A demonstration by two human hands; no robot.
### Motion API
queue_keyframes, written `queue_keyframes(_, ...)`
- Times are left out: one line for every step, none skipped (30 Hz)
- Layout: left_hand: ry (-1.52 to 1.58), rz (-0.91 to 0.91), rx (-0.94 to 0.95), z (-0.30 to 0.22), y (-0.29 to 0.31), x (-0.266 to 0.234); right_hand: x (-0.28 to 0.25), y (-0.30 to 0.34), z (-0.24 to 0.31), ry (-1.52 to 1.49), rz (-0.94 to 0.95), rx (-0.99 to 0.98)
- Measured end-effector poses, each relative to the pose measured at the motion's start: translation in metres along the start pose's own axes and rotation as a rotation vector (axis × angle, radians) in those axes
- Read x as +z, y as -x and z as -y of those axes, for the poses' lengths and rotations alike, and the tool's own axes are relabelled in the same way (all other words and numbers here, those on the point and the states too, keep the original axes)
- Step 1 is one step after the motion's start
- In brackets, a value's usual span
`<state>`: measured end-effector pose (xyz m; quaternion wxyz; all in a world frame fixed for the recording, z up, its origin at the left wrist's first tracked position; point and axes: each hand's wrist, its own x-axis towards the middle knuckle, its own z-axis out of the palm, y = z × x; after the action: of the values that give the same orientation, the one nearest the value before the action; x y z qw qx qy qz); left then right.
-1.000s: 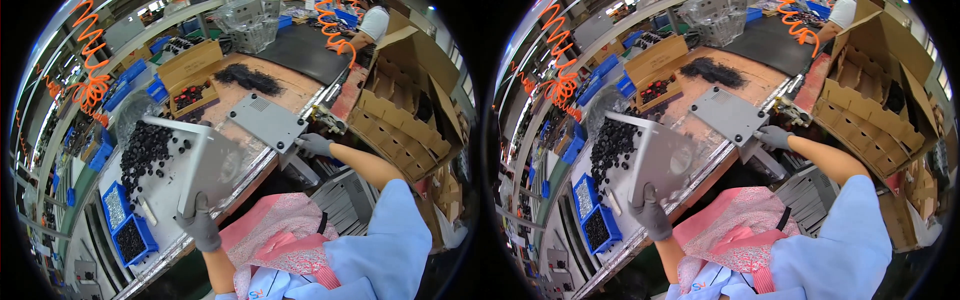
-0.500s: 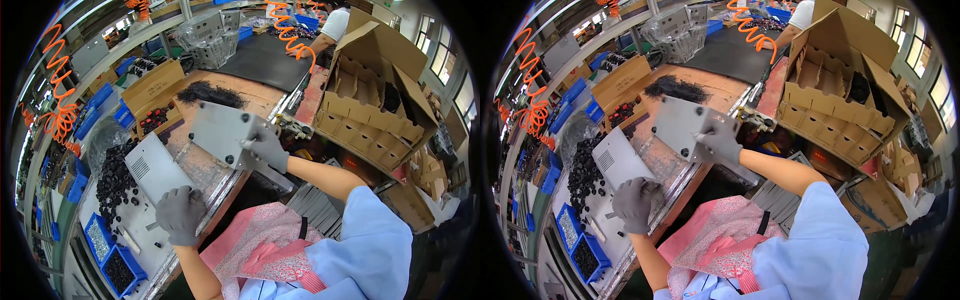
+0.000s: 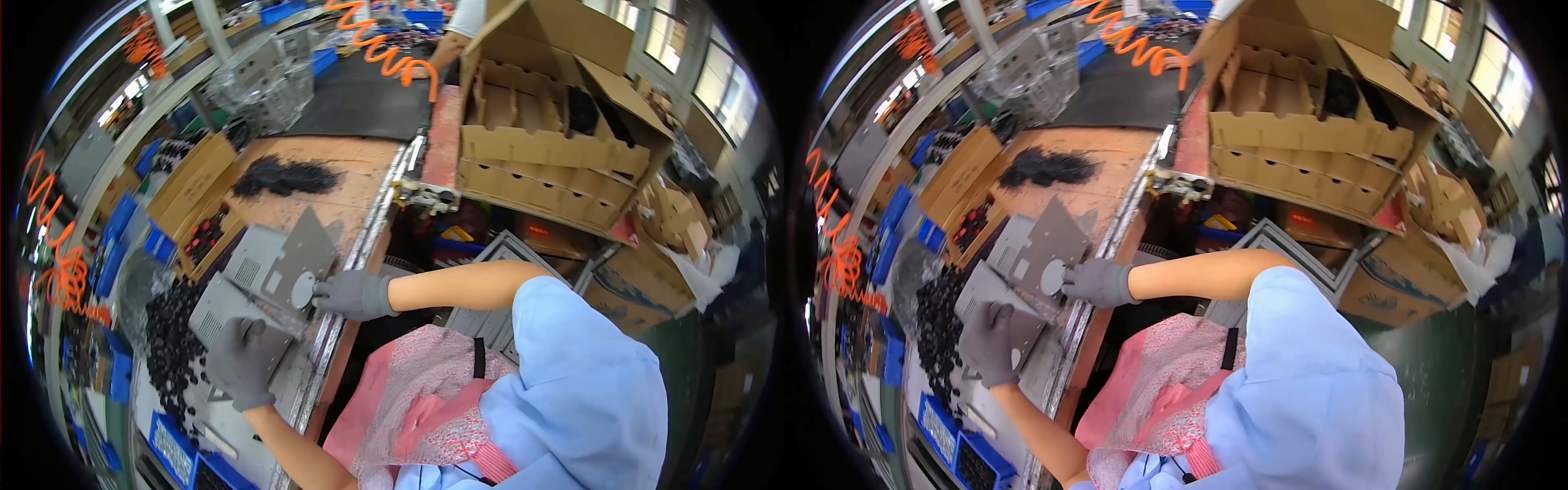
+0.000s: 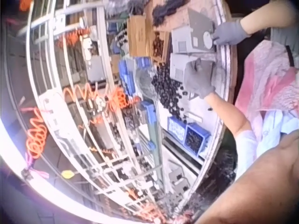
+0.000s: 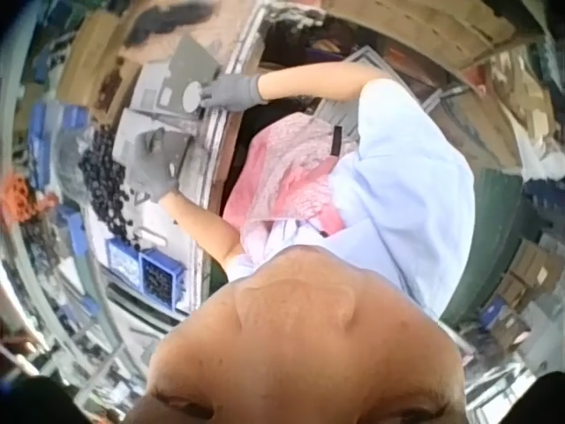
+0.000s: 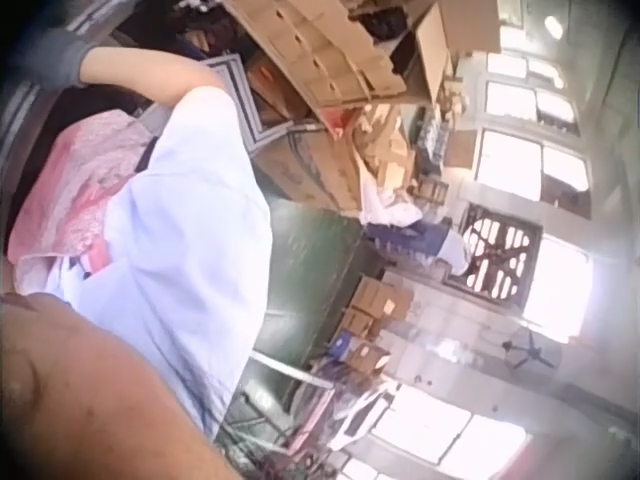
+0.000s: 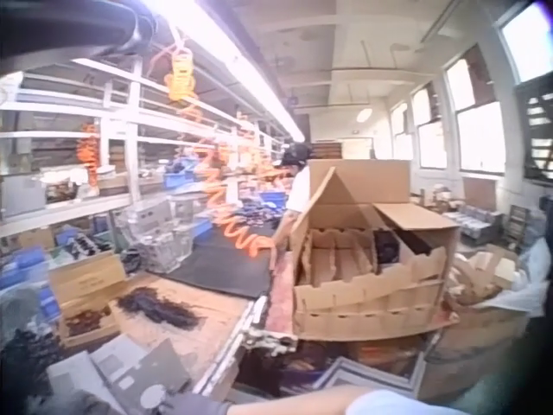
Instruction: Assembling the metal casing for an electronic device, installing fans and securing components with an electric screwdriver.
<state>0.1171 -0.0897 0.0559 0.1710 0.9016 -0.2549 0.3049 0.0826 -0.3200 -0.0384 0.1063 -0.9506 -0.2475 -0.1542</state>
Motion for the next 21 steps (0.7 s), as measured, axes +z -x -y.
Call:
queue_keyframes(-0.011,0.017,-0.035,0.000,-0.001,-0.002,-0.009,0.008,0.002,0.007,0.047,-0.097)
queue_keyframes(-0.016,0.063,-0.086,-0.001,-0.003,-0.003,-0.018,0.019,0.000,0.018,-0.001,-0.100)
queue_keyframes(-0.002,0.075,-0.067,-0.003,-0.007,0.000,-0.023,0.031,-0.005,0.021,0.000,-0.074)
queue_keyframes(-0.066,0.070,-0.089,-0.005,-0.009,0.002,-0.030,0.044,-0.011,0.032,0.012,-0.006)
queue_keyframes(-0.133,0.066,-0.114,-0.005,-0.011,0.006,-0.036,0.057,-0.018,0.042,0.028,0.059)
queue_keyframes(-0.154,0.082,-0.121,-0.005,-0.011,0.010,-0.044,0.072,-0.022,0.059,-0.008,0.130)
queue_keyframes(-0.146,0.093,-0.115,-0.008,-0.011,0.013,-0.053,0.088,-0.026,0.076,-0.041,0.201)
queue_keyframes(-0.178,0.086,-0.104,-0.012,-0.011,0.013,-0.063,0.104,-0.028,0.078,-0.050,0.279)
queue_keyframes(-0.210,0.076,-0.092,-0.016,-0.011,0.013,-0.075,0.120,-0.031,0.083,-0.062,0.357)
queue_keyframes(-0.203,0.083,-0.090,-0.018,-0.011,0.013,-0.089,0.134,-0.038,0.123,-0.102,0.385)
queue_keyframes(-0.212,0.086,-0.103,-0.019,-0.011,0.013,-0.104,0.147,-0.047,0.161,-0.139,0.408)
queue_keyframes(-0.226,0.089,-0.121,-0.020,-0.009,0.012,-0.122,0.157,-0.060,0.174,-0.173,0.502)
queue_keyframes(-0.222,0.097,-0.127,-0.020,-0.008,0.011,-0.146,0.168,-0.073,0.192,-0.208,0.598)
queue_keyframes(-0.199,0.096,-0.123,-0.018,-0.007,0.010,-0.170,0.178,-0.083,0.565,-0.362,0.487)
queue_keyframes(-0.168,0.090,-0.106,-0.018,-0.008,0.009,-0.186,0.205,-0.112,0.708,-0.469,0.565)
queue_keyframes(-0.177,0.097,-0.114,-0.018,-0.007,0.010,-0.222,0.207,-0.124,0.802,-0.543,0.522)
queue_keyframes(-0.177,0.100,-0.108,-0.017,-0.007,0.010,-0.248,0.216,-0.130,0.876,-0.648,0.597)
queue_keyframes(-0.174,0.100,-0.097,-0.018,-0.008,0.010,-0.269,0.236,-0.148,0.916,-0.690,0.674)
queue_keyframes(-0.175,0.098,-0.097,-0.019,-0.008,0.011,-0.285,0.251,-0.163,0.876,-0.666,0.917)
queue_keyframes(-0.174,0.076,-0.091,-0.019,-0.007,0.011,-0.304,0.260,-0.176,0.856,-0.548,1.175)
queue_keyframes(-0.174,0.053,-0.084,-0.019,-0.005,0.012,-0.319,0.276,-0.194,0.890,-0.383,1.343)
